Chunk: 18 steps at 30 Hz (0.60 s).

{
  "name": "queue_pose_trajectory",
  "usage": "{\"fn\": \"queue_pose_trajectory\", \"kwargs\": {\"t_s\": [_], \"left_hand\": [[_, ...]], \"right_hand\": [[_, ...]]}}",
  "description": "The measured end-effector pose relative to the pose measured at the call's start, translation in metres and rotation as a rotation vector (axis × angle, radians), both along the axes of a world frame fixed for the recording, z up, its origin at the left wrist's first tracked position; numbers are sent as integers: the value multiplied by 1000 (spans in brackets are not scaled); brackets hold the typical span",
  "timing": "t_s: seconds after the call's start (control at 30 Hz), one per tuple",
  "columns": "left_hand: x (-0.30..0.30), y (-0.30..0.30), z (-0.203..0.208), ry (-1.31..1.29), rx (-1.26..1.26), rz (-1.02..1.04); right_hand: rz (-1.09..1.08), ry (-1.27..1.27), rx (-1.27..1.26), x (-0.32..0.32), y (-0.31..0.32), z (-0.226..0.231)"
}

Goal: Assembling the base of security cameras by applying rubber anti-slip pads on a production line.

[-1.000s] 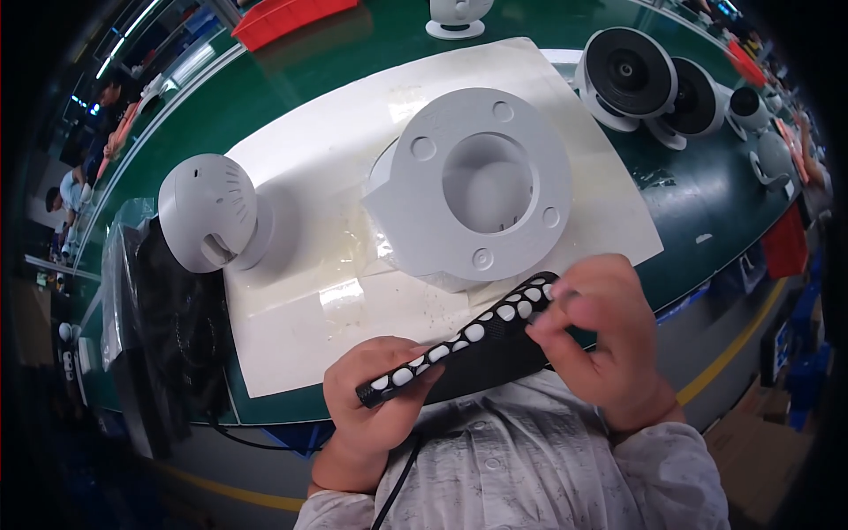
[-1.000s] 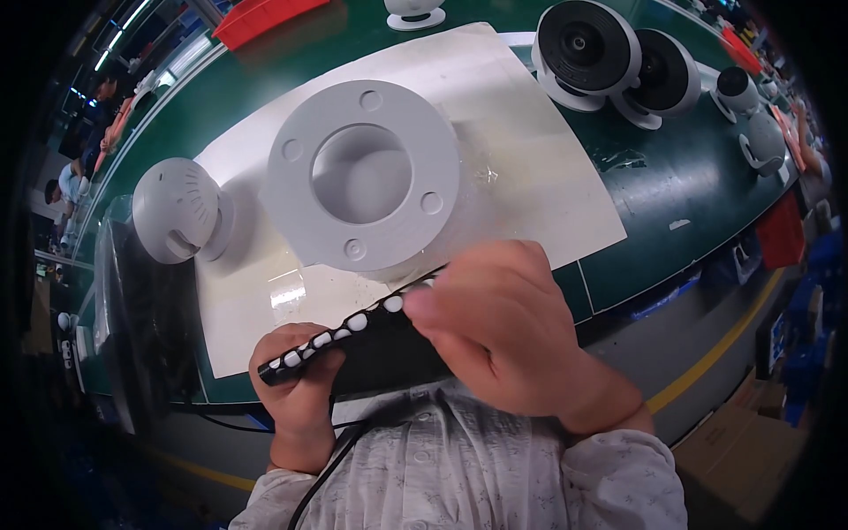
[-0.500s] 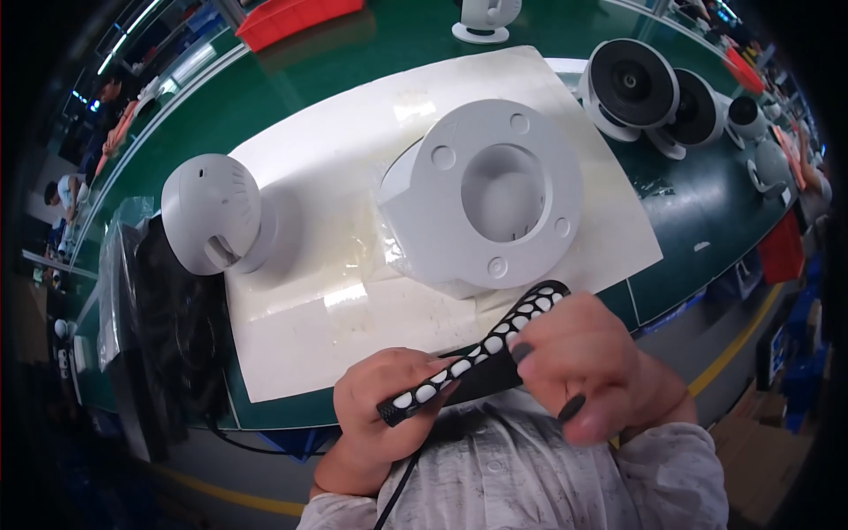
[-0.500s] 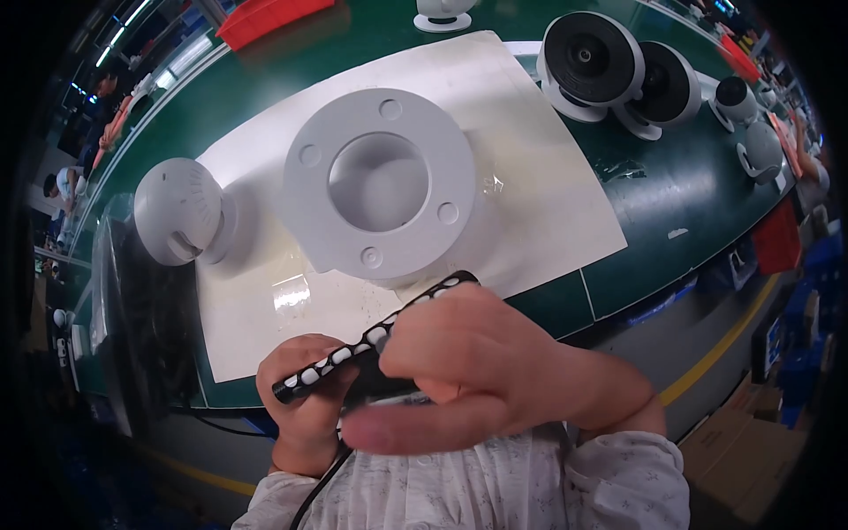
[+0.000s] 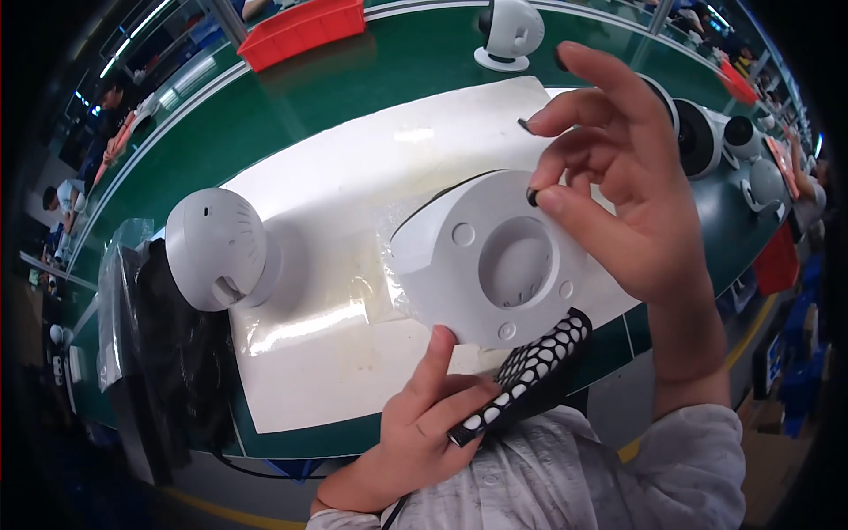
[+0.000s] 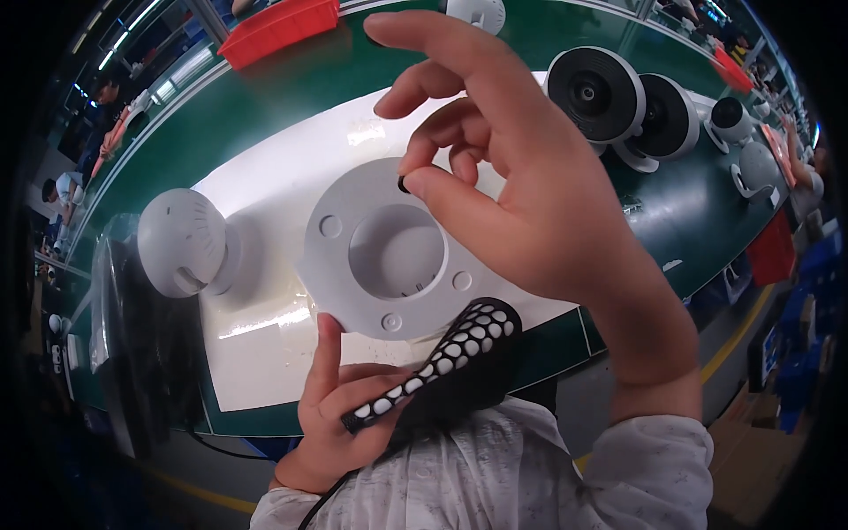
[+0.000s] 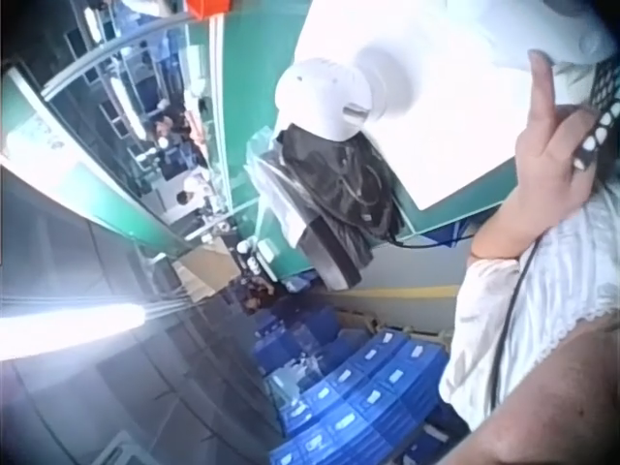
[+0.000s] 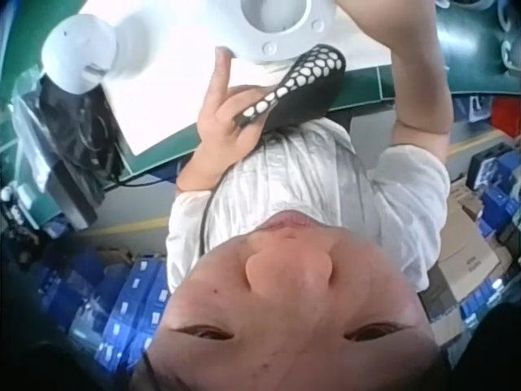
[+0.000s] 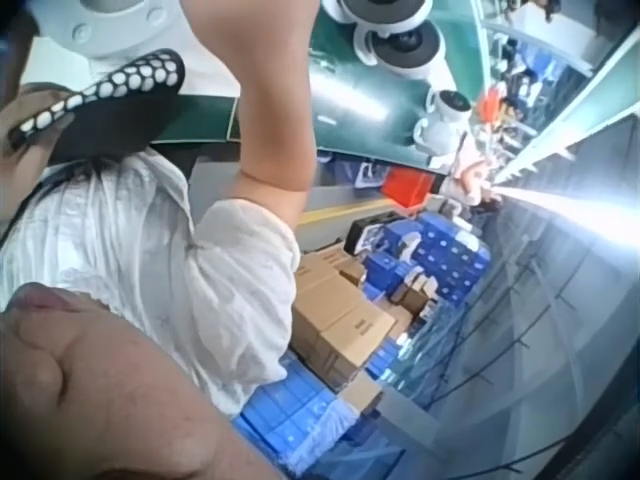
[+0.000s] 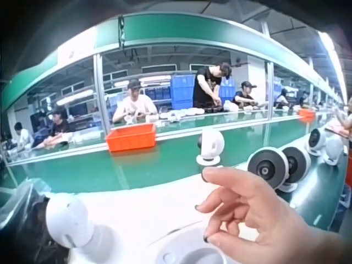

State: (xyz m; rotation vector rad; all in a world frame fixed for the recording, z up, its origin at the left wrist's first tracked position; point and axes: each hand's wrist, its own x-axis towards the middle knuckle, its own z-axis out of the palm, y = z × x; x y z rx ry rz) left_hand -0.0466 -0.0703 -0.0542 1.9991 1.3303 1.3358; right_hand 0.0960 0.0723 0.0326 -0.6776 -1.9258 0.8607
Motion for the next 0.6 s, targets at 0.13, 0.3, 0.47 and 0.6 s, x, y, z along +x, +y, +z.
{"fn": "queue_pose_trajectory", "kwargs": {"t_s": [0.13,0.3,0.47,0.6], "left_hand": [[0,-1,0,-48,-17,-53],[4,1,-4,-94,-7,-36],[3,-1,1,-25,-69,-57],[-3,-2,-1,-48,-55,-61]], "right_hand": [[74,-181,396,12,9,0],[95,-337,830,13,-8,2],[130,-330,636,17,-7,11],[241,-163,533,1,-1,2]]}}
